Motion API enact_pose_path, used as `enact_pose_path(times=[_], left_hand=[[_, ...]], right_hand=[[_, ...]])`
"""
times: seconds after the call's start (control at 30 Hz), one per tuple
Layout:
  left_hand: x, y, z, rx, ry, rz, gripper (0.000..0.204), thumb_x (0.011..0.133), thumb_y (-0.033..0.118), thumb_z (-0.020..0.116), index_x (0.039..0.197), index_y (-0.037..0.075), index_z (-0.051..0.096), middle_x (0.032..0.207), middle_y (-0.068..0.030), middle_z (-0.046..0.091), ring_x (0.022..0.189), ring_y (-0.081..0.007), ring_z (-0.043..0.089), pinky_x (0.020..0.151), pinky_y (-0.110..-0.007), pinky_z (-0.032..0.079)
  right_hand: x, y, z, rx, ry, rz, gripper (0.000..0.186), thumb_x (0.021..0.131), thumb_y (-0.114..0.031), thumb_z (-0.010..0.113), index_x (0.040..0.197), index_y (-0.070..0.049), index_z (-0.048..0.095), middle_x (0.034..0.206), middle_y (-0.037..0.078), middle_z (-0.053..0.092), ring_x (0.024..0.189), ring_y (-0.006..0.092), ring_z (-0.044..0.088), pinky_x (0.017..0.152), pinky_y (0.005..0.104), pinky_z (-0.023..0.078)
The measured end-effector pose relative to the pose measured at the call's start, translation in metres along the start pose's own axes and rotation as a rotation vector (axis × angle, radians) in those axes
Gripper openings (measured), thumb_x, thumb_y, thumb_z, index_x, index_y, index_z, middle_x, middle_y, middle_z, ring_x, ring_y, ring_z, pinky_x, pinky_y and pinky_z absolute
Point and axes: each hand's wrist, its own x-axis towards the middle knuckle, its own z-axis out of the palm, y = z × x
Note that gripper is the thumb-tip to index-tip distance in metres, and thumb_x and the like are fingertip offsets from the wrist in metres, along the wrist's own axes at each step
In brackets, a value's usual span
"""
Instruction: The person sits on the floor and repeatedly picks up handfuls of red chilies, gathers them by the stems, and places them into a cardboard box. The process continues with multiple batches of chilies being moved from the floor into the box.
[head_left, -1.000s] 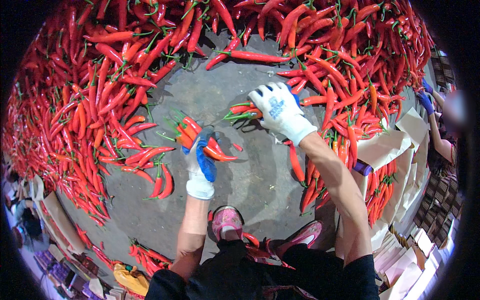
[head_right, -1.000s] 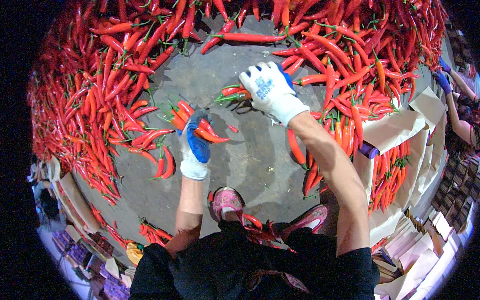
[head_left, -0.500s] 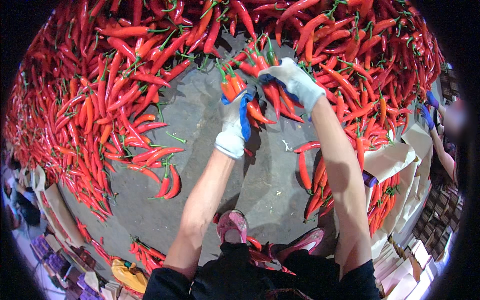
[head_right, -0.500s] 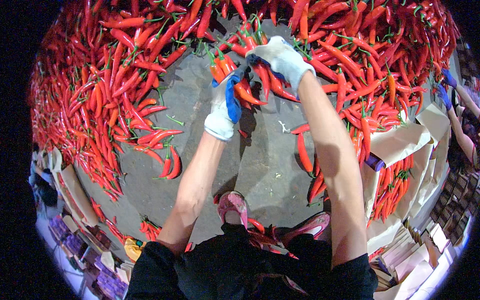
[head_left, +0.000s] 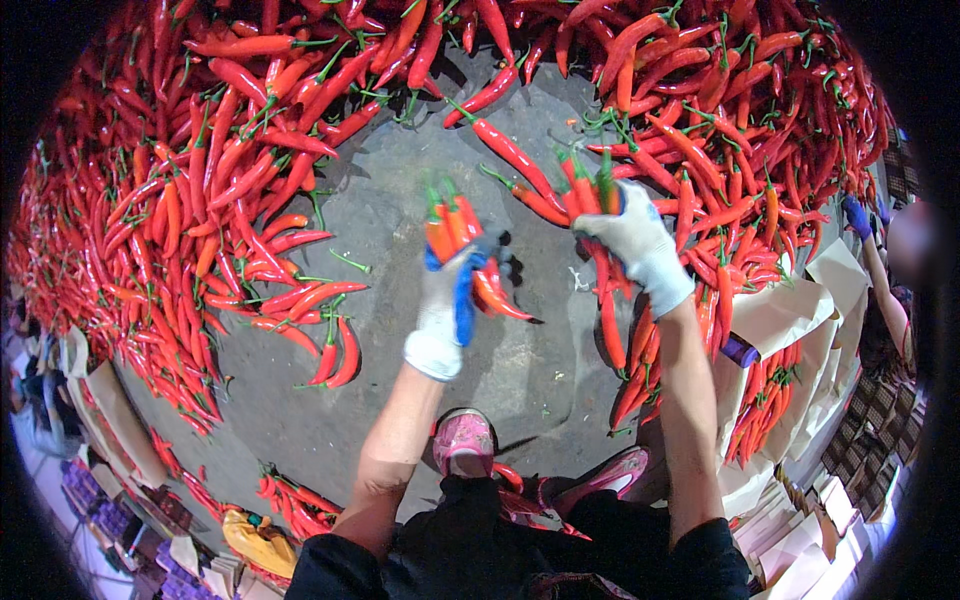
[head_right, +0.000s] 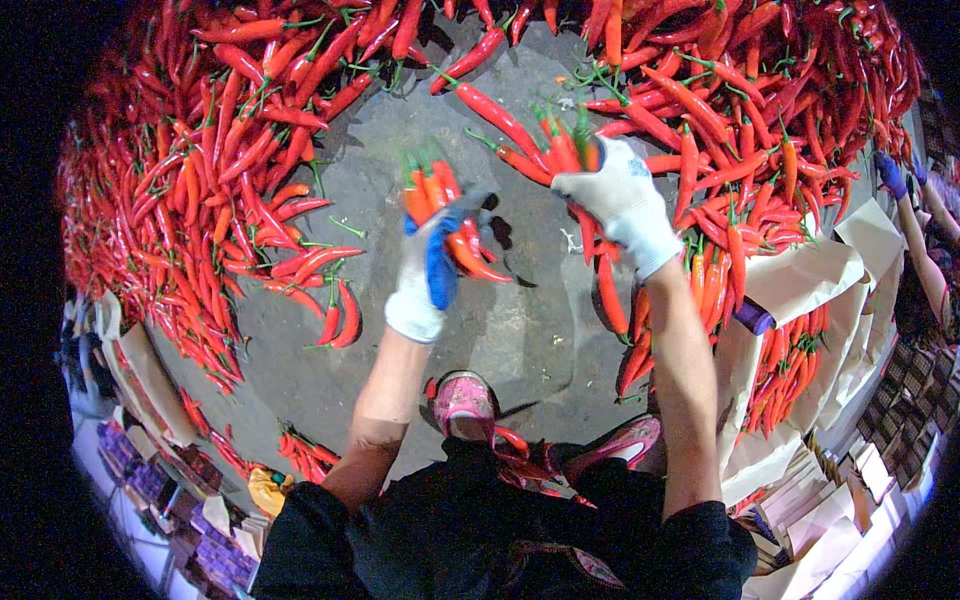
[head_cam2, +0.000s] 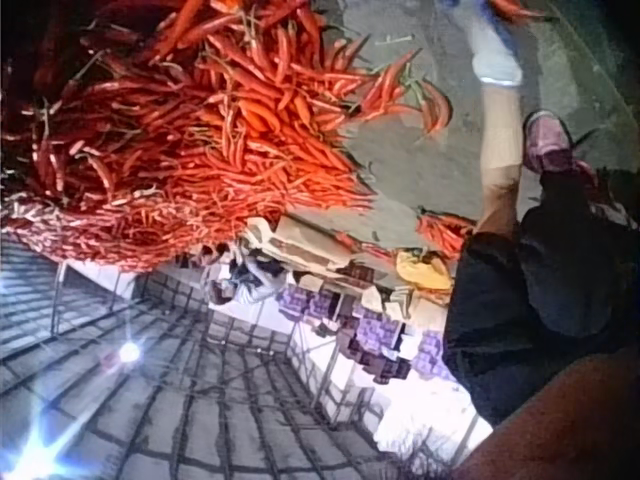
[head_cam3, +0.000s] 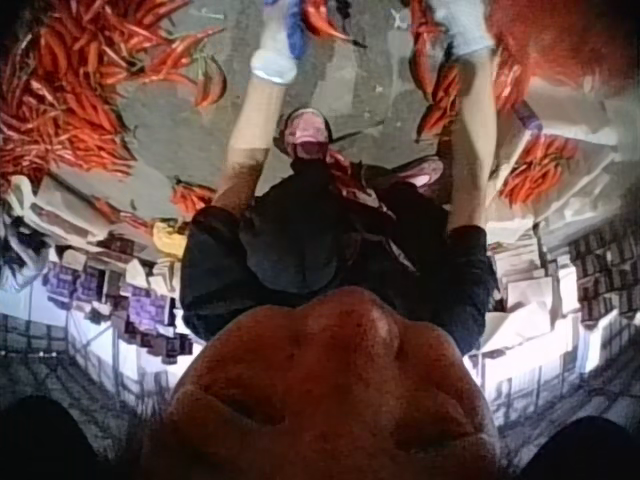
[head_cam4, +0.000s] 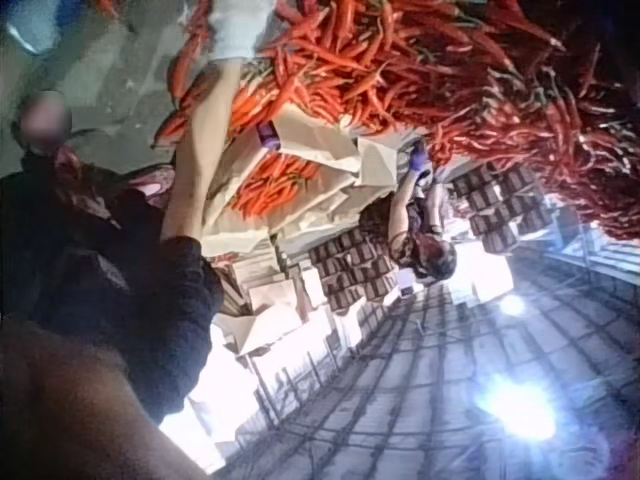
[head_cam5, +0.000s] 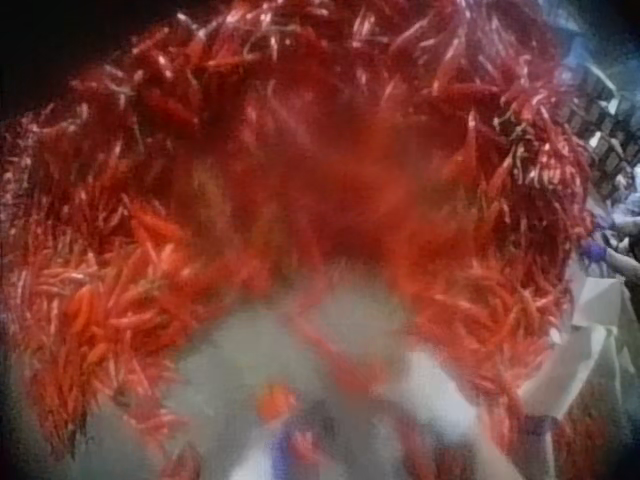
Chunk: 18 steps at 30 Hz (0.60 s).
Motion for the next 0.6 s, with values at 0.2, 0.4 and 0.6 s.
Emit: enact_pose_path(times=[0.2,0.4,0.6], left_hand=[[-0.005,-0.037,0.018,0.3,0.109,0.114,0.026,0.08,0.002,0.068,0.105,0.004,0.063,0.086,-0.0007,0.065,0.07,-0.0098,0.058,0.065,-0.025,0.046],[-0.002,-0.038,-0.007,0.095,0.147,0.231,0.014,0.079,0.007,0.069,0.092,0.003,0.065,0.076,-0.0005,0.063,0.063,-0.0075,0.056,0.057,-0.024,0.044],[-0.015,-0.034,-0.01,0.522,0.093,0.161,0.019,0.08,0.013,0.071,0.094,0.002,0.065,0.076,-0.0003,0.064,0.066,-0.009,0.056,0.06,-0.027,0.046]], right_hand=[[-0.022,0.006,0.032,0.017,-0.288,0.228,0.054,0.066,-0.035,0.073,0.108,-0.002,0.063,0.1,0.023,0.064,0.097,0.0381,0.061,0.084,0.0415,0.047],[-0.039,-0.014,0.049,-0.112,0.189,-0.085,0.042,0.068,-0.028,0.073,0.096,0.001,0.063,0.08,0.015,0.065,0.076,0.0216,0.062,0.073,0.0358,0.048],[-0.04,-0.009,0.059,0.149,-0.15,0.162,0.036,0.069,-0.03,0.073,0.088,0.0,0.067,0.081,0.018,0.068,0.074,0.0296,0.065,0.07,0.0384,0.05]])
